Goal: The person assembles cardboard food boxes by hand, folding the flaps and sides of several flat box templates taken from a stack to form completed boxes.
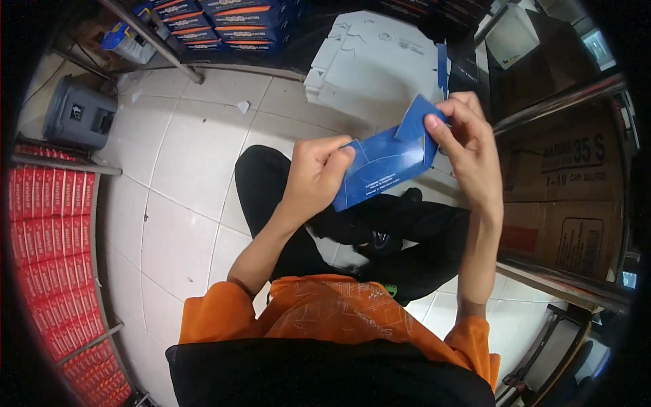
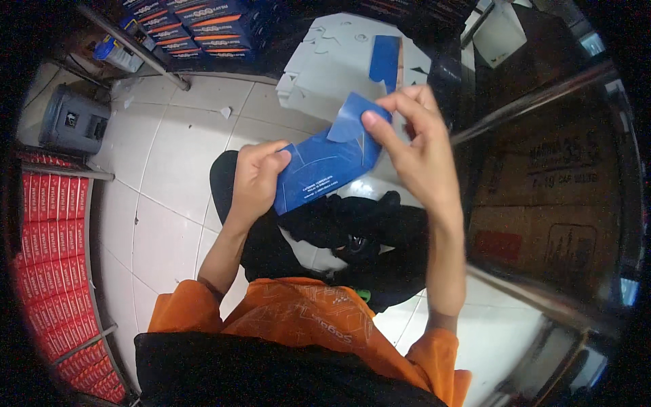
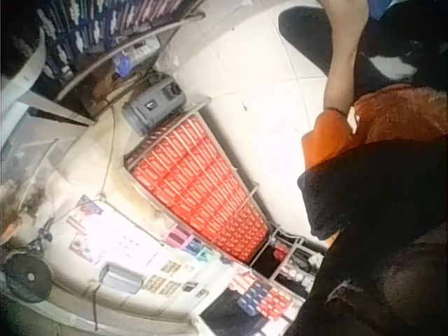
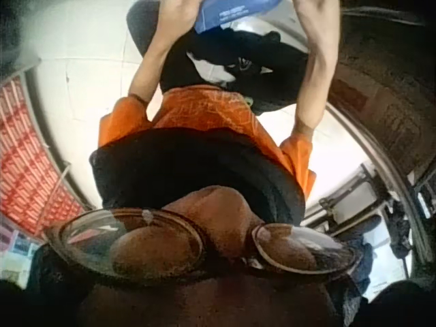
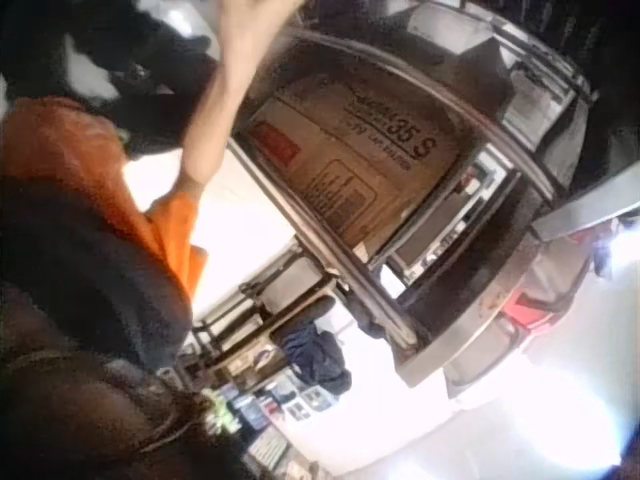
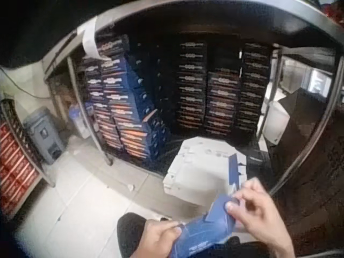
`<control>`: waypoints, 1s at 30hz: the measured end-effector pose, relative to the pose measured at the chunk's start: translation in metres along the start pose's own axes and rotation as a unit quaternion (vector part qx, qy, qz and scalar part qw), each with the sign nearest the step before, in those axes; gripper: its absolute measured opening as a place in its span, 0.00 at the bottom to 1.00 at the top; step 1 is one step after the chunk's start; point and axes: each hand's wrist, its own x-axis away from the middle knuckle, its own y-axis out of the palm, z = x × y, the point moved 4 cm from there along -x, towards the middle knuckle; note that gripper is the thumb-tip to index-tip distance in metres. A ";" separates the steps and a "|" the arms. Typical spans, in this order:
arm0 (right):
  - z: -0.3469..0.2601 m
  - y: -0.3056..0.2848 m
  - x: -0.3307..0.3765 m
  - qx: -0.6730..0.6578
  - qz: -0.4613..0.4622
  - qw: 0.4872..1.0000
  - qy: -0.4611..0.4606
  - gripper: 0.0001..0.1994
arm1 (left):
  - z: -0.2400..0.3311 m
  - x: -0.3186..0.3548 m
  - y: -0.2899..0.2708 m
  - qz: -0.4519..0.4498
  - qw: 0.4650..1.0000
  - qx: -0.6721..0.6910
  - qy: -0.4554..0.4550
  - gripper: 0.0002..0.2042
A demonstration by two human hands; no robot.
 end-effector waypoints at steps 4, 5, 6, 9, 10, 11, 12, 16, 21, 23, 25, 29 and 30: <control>-0.046 0.017 0.017 0.125 -0.095 0.976 -0.153 0.08 | 0.016 -0.013 0.011 -0.052 0.992 -0.058 0.104 0.13; -0.044 0.010 0.019 0.127 -0.100 0.977 -0.139 0.07 | 0.022 -0.018 0.009 -0.101 0.992 -0.048 0.056 0.10; -0.037 0.005 0.018 0.128 -0.135 0.966 -0.181 0.16 | 0.030 -0.019 0.009 -0.111 0.992 -0.018 0.050 0.11; -0.038 -0.001 0.034 0.137 -0.095 0.966 -0.200 0.34 | 0.049 -0.021 0.010 -0.106 0.993 0.019 0.041 0.12; -0.034 -0.006 0.038 0.152 -0.061 0.965 -0.203 0.38 | 0.052 -0.020 0.012 -0.090 0.992 0.018 0.083 0.12; -0.031 -0.009 0.040 0.160 -0.030 0.964 -0.212 0.42 | 0.049 -0.020 -0.003 0.042 0.960 -0.112 0.252 0.12; -0.023 -0.020 0.040 0.091 0.034 0.976 -0.196 0.40 | 0.039 -0.015 -0.007 0.153 0.934 -0.119 0.300 0.13; 0.024 -0.083 0.047 -0.329 0.176 0.924 0.086 0.21 | 0.011 0.011 0.009 0.333 0.930 0.092 0.121 0.21; 0.036 -0.067 0.034 -0.008 0.305 0.928 0.213 0.23 | -0.005 0.017 0.002 0.145 0.977 0.155 0.022 0.17; 0.023 -0.046 0.037 0.096 0.241 0.965 0.037 0.22 | -0.003 0.014 -0.006 0.138 0.955 0.263 0.019 0.15; 0.009 -0.016 0.043 0.139 0.160 0.971 -0.109 0.21 | -0.020 0.019 -0.028 -0.082 0.893 0.437 -0.076 0.15; -0.015 0.011 0.056 0.169 0.059 0.955 -0.236 0.18 | -0.013 0.014 -0.001 -0.141 0.791 0.590 -0.079 0.16; -0.014 0.016 0.058 0.162 0.048 0.953 -0.252 0.17 | -0.020 0.012 -0.005 -0.133 0.791 0.592 -0.077 0.15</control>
